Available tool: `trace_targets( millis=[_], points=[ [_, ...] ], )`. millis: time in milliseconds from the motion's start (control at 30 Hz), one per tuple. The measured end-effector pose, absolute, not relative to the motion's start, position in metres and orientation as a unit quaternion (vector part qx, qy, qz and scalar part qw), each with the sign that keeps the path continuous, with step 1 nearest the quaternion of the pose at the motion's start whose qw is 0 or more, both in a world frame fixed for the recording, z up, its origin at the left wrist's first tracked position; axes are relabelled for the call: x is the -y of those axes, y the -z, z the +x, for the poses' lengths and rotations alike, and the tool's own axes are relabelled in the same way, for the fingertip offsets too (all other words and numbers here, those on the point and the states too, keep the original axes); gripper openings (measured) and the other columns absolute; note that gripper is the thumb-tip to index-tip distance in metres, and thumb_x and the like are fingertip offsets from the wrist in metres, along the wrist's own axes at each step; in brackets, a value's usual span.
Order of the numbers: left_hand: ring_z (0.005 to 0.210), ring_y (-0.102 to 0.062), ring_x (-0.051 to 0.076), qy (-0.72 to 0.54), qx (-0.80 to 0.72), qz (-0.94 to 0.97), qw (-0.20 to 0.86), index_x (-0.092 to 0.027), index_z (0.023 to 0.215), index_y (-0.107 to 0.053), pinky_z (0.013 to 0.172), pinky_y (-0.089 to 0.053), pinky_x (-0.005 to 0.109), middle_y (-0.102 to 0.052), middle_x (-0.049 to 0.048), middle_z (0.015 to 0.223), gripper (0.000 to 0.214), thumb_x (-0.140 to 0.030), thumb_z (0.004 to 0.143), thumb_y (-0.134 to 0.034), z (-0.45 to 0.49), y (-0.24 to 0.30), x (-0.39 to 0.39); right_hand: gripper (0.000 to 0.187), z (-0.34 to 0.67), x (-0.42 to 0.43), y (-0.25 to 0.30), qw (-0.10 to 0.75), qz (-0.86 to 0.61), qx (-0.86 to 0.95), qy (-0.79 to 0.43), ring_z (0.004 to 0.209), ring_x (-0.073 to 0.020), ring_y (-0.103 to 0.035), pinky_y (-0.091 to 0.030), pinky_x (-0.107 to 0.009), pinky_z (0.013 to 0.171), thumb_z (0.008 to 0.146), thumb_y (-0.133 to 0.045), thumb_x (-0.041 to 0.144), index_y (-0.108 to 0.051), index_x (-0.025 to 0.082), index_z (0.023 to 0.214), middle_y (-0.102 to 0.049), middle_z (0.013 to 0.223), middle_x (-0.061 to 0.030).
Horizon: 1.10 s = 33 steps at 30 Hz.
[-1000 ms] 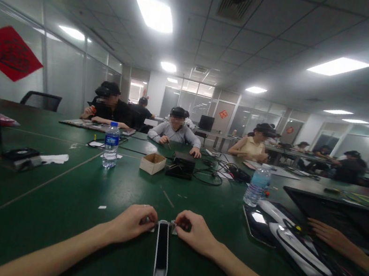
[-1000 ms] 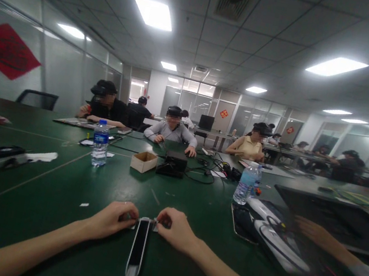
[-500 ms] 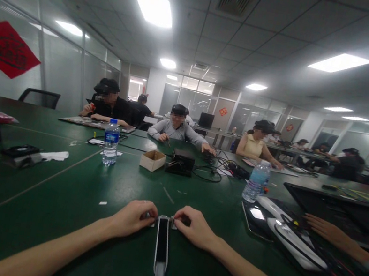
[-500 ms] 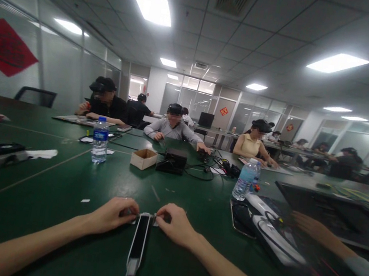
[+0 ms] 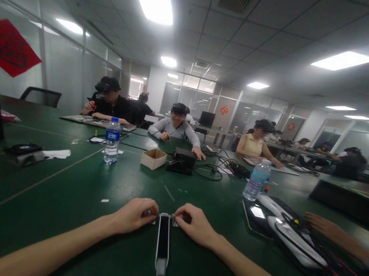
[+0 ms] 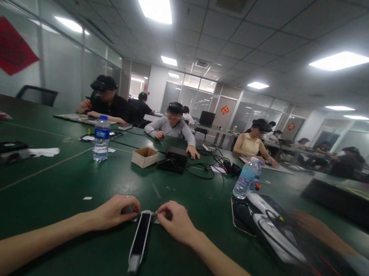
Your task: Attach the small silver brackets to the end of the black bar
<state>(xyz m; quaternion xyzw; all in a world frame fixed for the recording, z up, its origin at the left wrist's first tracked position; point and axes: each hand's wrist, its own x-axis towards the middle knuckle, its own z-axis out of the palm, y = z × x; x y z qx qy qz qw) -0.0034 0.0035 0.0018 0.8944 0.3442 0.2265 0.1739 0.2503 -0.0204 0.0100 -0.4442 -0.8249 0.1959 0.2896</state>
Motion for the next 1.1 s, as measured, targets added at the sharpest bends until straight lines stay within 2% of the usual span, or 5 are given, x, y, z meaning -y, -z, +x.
trace_targets(
  millis=[367,867,1100],
  points=[
    [0.076,-0.059,0.014,-0.227,-0.343,0.895,0.173,-0.018,0.098,-0.063,0.068,-0.045,0.023,-0.066,0.0012,0.092,0.011,-0.021,0.088,-0.059,-0.0044,-0.0021,-0.0027,0.014,0.2501,0.0201,-0.0097,0.295,-0.463,0.801,-0.239,0.075,-0.015,-0.058,-0.047,-0.025,0.067,0.08,-0.067,0.022,-0.068,0.013,0.091,-0.064,0.085,-0.0041],
    [0.077,-0.059,0.015,-0.22,-0.35,0.894,0.172,-0.018,0.098,-0.064,0.069,-0.045,0.024,-0.067,0.0017,0.093,0.012,-0.02,0.087,-0.059,-0.0029,-0.0016,-0.003,0.013,0.2532,0.0176,-0.0068,0.286,-0.426,0.84,-0.177,0.076,-0.0156,-0.057,-0.045,-0.026,0.069,0.088,-0.059,0.023,-0.071,0.017,0.088,-0.065,0.083,-0.0038],
    [0.077,-0.059,0.015,-0.215,-0.353,0.895,0.166,-0.018,0.097,-0.064,0.068,-0.044,0.024,-0.066,0.0021,0.091,0.012,-0.02,0.087,-0.059,-0.0017,-0.0064,0.0003,0.012,0.2527,0.0174,-0.007,0.299,-0.443,0.817,-0.217,0.075,-0.0147,-0.057,-0.045,-0.025,0.066,0.088,-0.06,0.024,-0.066,0.016,0.092,-0.064,0.085,-0.0031]
  ],
)
